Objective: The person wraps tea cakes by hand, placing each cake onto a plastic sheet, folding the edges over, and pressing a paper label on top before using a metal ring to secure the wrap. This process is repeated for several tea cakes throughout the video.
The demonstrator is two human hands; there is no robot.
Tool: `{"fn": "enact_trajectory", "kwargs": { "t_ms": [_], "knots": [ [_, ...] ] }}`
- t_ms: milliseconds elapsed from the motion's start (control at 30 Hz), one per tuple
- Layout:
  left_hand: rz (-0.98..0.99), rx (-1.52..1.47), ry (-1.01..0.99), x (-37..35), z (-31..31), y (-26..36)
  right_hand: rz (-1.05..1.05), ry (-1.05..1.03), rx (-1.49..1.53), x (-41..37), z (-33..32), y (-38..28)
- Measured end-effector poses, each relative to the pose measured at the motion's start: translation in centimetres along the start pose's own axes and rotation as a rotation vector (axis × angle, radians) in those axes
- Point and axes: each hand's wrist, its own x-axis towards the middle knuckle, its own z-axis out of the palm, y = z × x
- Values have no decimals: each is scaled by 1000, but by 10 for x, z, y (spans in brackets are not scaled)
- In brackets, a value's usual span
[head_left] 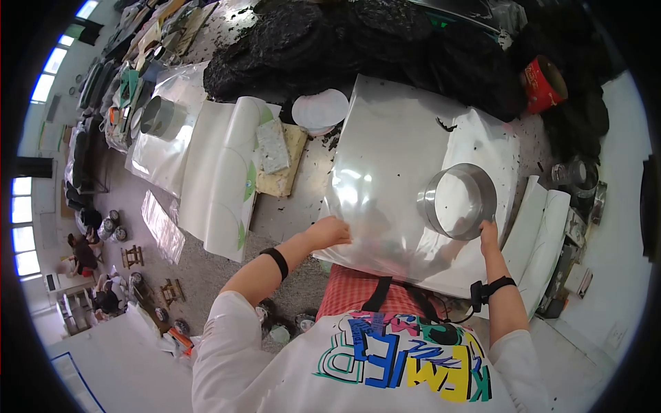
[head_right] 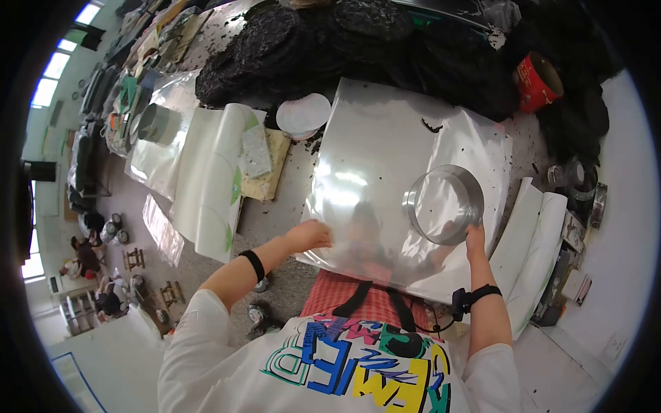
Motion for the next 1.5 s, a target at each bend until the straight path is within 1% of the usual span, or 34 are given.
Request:
{"fn": "enact_trajectory", "kwargs": {
  "t_ms": [33, 100, 133, 200, 233, 267, 333, 367, 467, 533, 600, 633, 667, 733, 800, 833, 900, 933, 967, 1000, 1033, 1067, 1100, 1133, 1167, 1200, 1233, 1267, 1300, 1367, 1400, 1433, 1467, 1500],
  "knots": [
    [4, 3, -1, 7, -15, 9, 5, -12, 14, 1, 0, -2],
    [-117, -289, 144, 14, -51, 38, -15, -28, 17, 2, 0, -3],
    [-109, -289, 137, 10, -49, 37, -35, -50, 17, 0, 0, -3],
    [201, 276, -27, -10, -33, 32, -20, -28, 13, 1, -2, 0],
    [149, 219, 56, -23, -20, 29, -7, -14, 16, 3, 0, 0],
    [163, 235, 44, -25, -13, 30, -6, 0, 35, 1, 4, -3],
    [-25, 91, 81, -23, -7, 23, -9, -24, 89, -8, 6, -8],
    [-49, 4, 110, -17, 2, 15, 2, -1, 100, -4, 3, -1],
    [-14, -27, 67, -15, 5, 2, -41, -30, 76, 6, 1, 15],
    [9, 8, 91, -20, -1, 15, -3, 83, 91, 8, 8, 17],
    [74, 188, 207, -23, -7, 33, -38, 62, 119, 7, 9, 17],
    [77, 203, 200, -21, -7, 36, -75, 51, 145, 6, 10, 14],
    [22, 144, 202, -19, -4, 36, -78, 55, 164, 5, 10, 12],
    [-39, 88, 209, -16, -1, 29, 23, -10, -3, 5, 5, 7],
    [-68, -46, 154, -13, 7, 18, -23, -16, 50, 10, 6, 18],
    [-77, -45, 170, -11, 5, 16, -65, -15, 105, 12, 7, 16],
    [16, -5, 115, -10, 0, 11, -76, -42, 152, 13, 5, 14],
    [15, 1, 115, -10, -1, 13, -76, -52, 204, 7, 3, 9],
    [70, 44, 57, -7, -3, 13, -82, -48, 212, -7, 4, 0],
    [128, 88, 2, -1, -8, 11, -166, -85, 207, -29, 6, -18],
    [139, 98, 6, 9, -15, 6, -252, -119, 197, -55, 7, -41],
    [52, -113, -151, 22, -23, -2, -175, -435, 111, -88, 9, -75],
    [-31, -319, -315, 38, -35, -9, -292, -555, -196, -115, 23, -101],
    [-209, -505, -274, 62, -58, -9, -555, -772, -75, -130, 53, -96],
    [7, -66, -98, 91, -86, -10, -671, -898, -157, -136, 82, -81],
    [88, -230, 299, 106, -119, 7, -542, -987, -197, -155, 106, -92],
    [-273, -722, 314, 113, -176, 69, -548, -864, -184, -156, 120, -79],
    [-180, -615, 347, 106, -213, 110, -548, -744, -167, -147, 130, -65],
    [-83, -366, 334, 92, -236, 142, -554, -732, -176, -136, 128, -65],
    [-159, -306, 198, 60, -238, 165, -4, -127, 35, -111, 121, -67],
    [-113, -242, 188, 46, -217, 147, -8, -134, 27, -86, 112, -50],
    [-233, -189, 109, 35, -210, 154, -233, -160, -16, -50, 97, -19],
    [-190, -189, 165, 24, -188, 146, -456, -180, -52, -30, 90, 1],
    [-141, -187, 217, 17, -163, 132, -341, -400, 82, -31, 90, 9]
  ]
}}
